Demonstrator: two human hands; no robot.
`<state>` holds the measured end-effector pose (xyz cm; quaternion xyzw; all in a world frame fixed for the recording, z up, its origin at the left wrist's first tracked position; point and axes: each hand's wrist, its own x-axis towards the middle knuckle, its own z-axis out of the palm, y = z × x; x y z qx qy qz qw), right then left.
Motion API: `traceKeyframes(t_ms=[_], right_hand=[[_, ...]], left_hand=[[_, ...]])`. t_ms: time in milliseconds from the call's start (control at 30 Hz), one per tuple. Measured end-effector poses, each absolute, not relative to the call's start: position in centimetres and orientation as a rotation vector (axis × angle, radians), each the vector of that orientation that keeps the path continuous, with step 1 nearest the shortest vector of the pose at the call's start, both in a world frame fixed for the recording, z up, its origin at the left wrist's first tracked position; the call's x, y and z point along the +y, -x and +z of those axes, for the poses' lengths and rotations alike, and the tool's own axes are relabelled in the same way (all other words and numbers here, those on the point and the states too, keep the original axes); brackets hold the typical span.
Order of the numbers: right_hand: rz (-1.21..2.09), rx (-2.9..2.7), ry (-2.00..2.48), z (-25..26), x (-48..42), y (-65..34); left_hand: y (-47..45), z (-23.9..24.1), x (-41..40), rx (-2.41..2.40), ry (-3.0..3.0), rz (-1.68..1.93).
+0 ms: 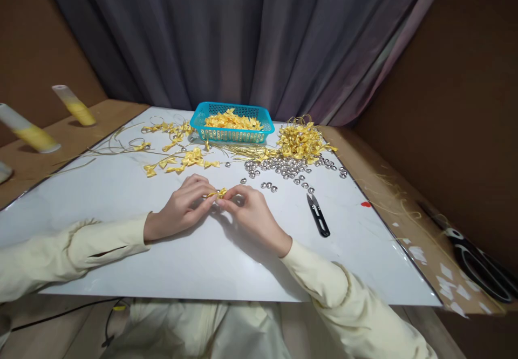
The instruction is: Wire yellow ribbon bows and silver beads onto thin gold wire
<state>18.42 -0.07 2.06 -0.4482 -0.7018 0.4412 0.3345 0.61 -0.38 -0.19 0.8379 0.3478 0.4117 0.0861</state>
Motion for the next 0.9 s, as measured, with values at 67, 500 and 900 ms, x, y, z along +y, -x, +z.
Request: traceKeyframes(t_ms=[67,500,900], right_hand=[[1.256,-1.785,1.162,2.1,0.0,-18.5],[1.787,-1.656,0.920,2.5,0.4,-18.6],[1.666,-1.785,1.159,2.0,1.0,-18.6]], left_hand=[[-0.6,-0.2,-0.3,1.039,-2.529,1.215],[-0.2,-0.6,0.3,1.076,-2.638,1.228],[-0.3,-0.7,0.2,1.010,-2.735,1.185]])
